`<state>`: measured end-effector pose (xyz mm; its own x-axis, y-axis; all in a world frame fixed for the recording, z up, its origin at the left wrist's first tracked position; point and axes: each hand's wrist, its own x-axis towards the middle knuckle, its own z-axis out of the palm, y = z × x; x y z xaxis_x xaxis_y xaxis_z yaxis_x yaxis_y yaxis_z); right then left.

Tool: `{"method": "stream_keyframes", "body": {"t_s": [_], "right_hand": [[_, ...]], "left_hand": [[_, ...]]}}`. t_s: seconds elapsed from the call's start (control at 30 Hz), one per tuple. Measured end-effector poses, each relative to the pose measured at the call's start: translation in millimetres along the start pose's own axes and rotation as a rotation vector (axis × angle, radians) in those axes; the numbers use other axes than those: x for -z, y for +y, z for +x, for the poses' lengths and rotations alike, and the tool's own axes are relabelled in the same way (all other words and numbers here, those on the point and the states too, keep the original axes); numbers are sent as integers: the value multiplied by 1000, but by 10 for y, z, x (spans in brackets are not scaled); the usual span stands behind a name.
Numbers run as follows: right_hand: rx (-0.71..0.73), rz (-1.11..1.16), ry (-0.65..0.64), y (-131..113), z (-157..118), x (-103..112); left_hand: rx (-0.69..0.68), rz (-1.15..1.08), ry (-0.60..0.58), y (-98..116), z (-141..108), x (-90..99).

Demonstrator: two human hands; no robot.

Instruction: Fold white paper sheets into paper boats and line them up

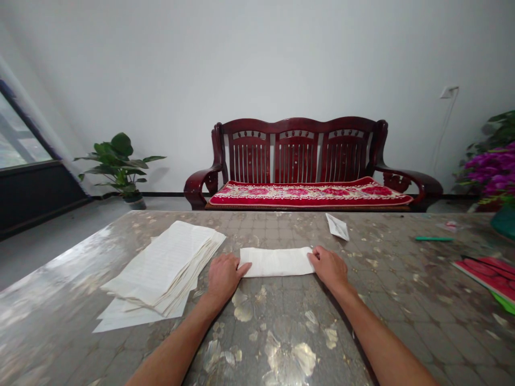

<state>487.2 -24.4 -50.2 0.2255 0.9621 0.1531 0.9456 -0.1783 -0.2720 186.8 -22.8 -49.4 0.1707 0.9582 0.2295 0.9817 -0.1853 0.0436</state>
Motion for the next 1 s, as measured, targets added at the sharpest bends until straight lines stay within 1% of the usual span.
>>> {"method": "stream_keyframes", "body": {"t_s": [0.17,0.37,0.6,0.77,1.0], "right_hand": [[17,-98,23,-21,-41,41],[16,-149,-1,-47,-49,57],[8,-170,-34,-78,-33,57],[-8,-181,-64,-102,-46,83],[10,-188,-56,-89,-45,76]], "left_hand": [[21,12,2,-34,12,-34],[31,6,-13,-13,-4,-2],[31,-41,-56,-37,-37,32],[56,22,-74,15,13,62],[80,53,-68,36,37,58]]}}
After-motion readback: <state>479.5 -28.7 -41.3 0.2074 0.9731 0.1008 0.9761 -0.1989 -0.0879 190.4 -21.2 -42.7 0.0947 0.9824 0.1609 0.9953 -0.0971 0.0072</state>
